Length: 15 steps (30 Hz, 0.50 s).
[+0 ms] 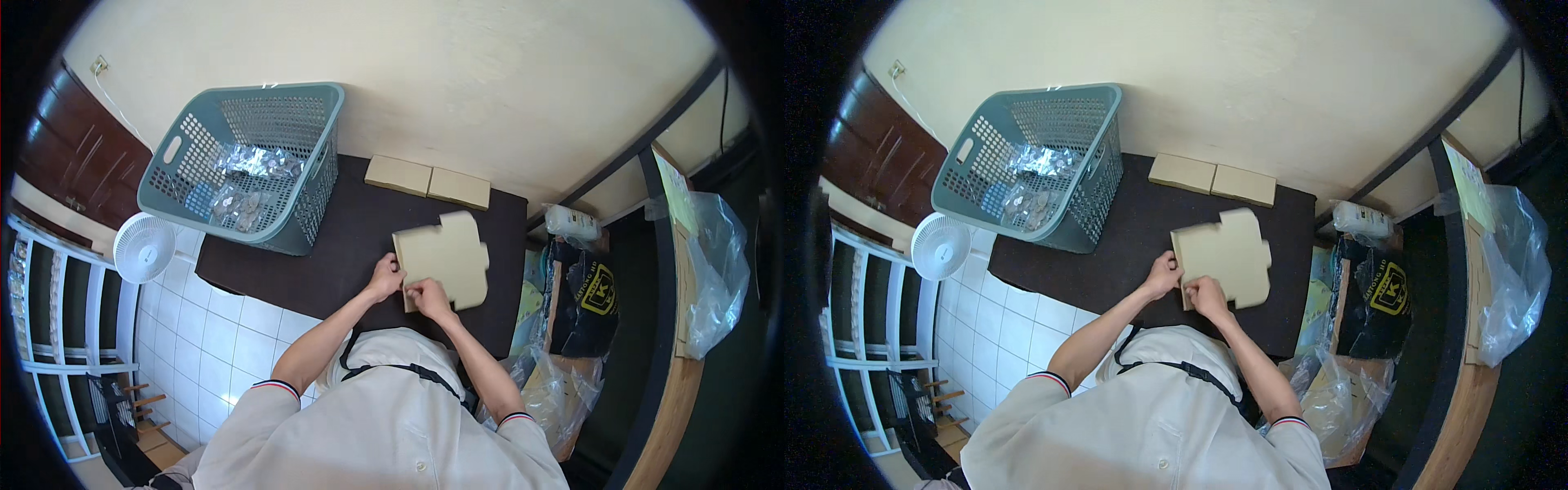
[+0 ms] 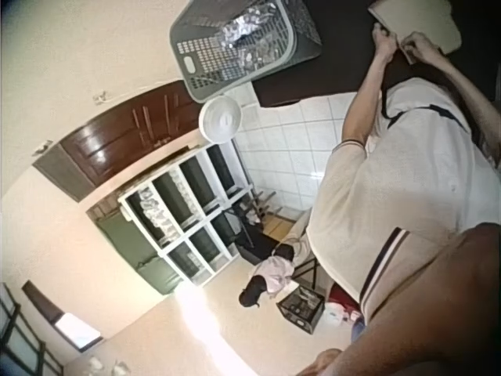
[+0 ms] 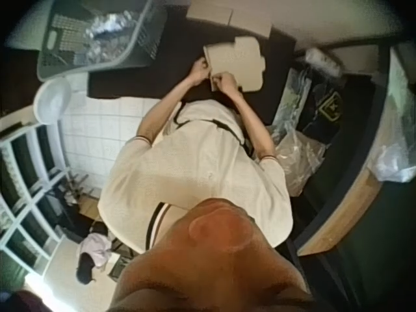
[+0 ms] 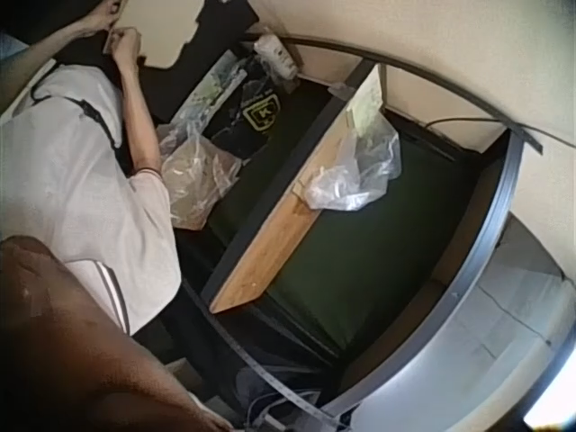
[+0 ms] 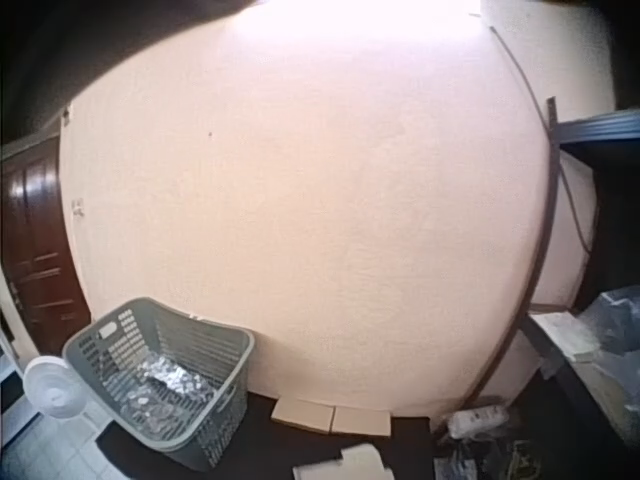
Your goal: The recorder is folding and assembling a small cardboard box.
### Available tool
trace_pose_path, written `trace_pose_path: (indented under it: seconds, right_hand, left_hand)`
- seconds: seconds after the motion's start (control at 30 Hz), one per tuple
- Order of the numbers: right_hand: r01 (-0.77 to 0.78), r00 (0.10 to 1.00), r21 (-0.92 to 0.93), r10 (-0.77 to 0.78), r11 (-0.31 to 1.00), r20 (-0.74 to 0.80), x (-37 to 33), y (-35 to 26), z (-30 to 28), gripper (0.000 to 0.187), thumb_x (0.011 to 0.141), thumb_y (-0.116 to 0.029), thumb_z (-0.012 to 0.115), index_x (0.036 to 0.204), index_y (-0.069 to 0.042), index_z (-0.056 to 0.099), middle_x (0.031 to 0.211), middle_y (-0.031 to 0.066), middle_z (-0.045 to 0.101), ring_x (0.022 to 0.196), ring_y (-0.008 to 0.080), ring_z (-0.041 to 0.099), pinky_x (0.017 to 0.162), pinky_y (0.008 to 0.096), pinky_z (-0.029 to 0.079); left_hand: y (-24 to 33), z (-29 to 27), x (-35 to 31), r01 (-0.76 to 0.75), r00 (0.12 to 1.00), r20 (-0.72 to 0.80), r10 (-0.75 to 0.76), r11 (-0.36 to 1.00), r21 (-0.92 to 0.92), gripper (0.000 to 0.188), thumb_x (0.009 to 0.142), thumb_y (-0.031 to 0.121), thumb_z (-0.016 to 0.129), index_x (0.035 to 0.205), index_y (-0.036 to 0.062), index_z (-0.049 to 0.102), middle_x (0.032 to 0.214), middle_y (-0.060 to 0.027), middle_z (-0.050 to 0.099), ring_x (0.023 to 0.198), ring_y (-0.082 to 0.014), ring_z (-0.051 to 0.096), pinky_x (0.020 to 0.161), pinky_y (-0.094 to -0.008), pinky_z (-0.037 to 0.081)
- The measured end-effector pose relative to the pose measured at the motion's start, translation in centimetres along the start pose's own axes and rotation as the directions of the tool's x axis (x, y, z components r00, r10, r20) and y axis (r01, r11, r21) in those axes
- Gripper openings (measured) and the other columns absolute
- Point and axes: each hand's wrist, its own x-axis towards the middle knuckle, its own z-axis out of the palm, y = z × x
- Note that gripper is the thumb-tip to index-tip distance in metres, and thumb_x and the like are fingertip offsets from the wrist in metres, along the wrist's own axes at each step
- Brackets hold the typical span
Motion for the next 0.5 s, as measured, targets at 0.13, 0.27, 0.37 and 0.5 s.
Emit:
trace_pose_path:
  seconds: [0.13,0.27,0.37,0.5]
  right_hand:
    - [0.159,0.736,-0.332,-0.335,0.930,-0.588,-1.5,-7.2,-3.4,0.018,0.084,-0.005,0.077,0.102,-0.001,0.075,0.095,0.0177,0.066,0.084,0.0380,0.066,0.081,0.0458,0.054]
    - [-0.141,0.621,0.534,0.495,0.834,-0.608,-3.2,-9.0,-3.8,0.047,0.087,-0.019,0.089,0.118,-0.005,0.056,0.102,0.0071,0.058,0.093,0.0203,0.061,0.075,0.0401,0.054]
    - [-0.154,0.828,0.988,0.543,-0.023,0.142,-2.1,-6.2,-5.9,0.040,0.096,-0.011,0.077,0.130,-0.002,0.058,0.118,0.0163,0.065,0.108,0.0328,0.068,0.100,0.0504,0.060]
    - [0.034,0.929,0.994,0.370,-0.100,0.005,-1.3,-6.4,-5.9,0.041,0.099,-0.003,0.069,0.137,0.000,0.054,0.124,0.0187,0.067,0.118,0.0354,0.069,0.109,0.0553,0.056]
  left_hand:
    - [3.8,0.6,-0.3,-0.206,0.969,-0.202,0.142,0.917,-0.342,0.047,0.103,-0.003,0.058,0.146,0.0041,0.038,0.133,-0.0169,0.065,0.114,-0.0255,0.072,0.082,-0.0427,0.068]
    - [5.4,3.6,-2.0,-0.523,0.844,-0.309,0.438,0.798,-0.298,0.068,0.101,-0.011,0.055,0.158,0.0071,0.023,0.145,-0.0191,0.051,0.127,-0.0262,0.063,0.095,-0.0380,0.063]
    - [7.5,6.1,-4.3,-0.607,0.793,-0.337,0.508,0.709,-0.359,0.069,0.100,-0.013,0.054,0.158,0.0051,0.022,0.149,-0.0195,0.047,0.136,-0.0269,0.057,0.106,-0.0401,0.057]
    - [7.5,7.5,-5.9,-0.658,0.748,-0.300,0.592,0.718,-0.226,0.063,0.099,-0.015,0.051,0.154,-0.0017,0.024,0.149,-0.0196,0.047,0.140,-0.0274,0.052,0.120,-0.0416,0.042]
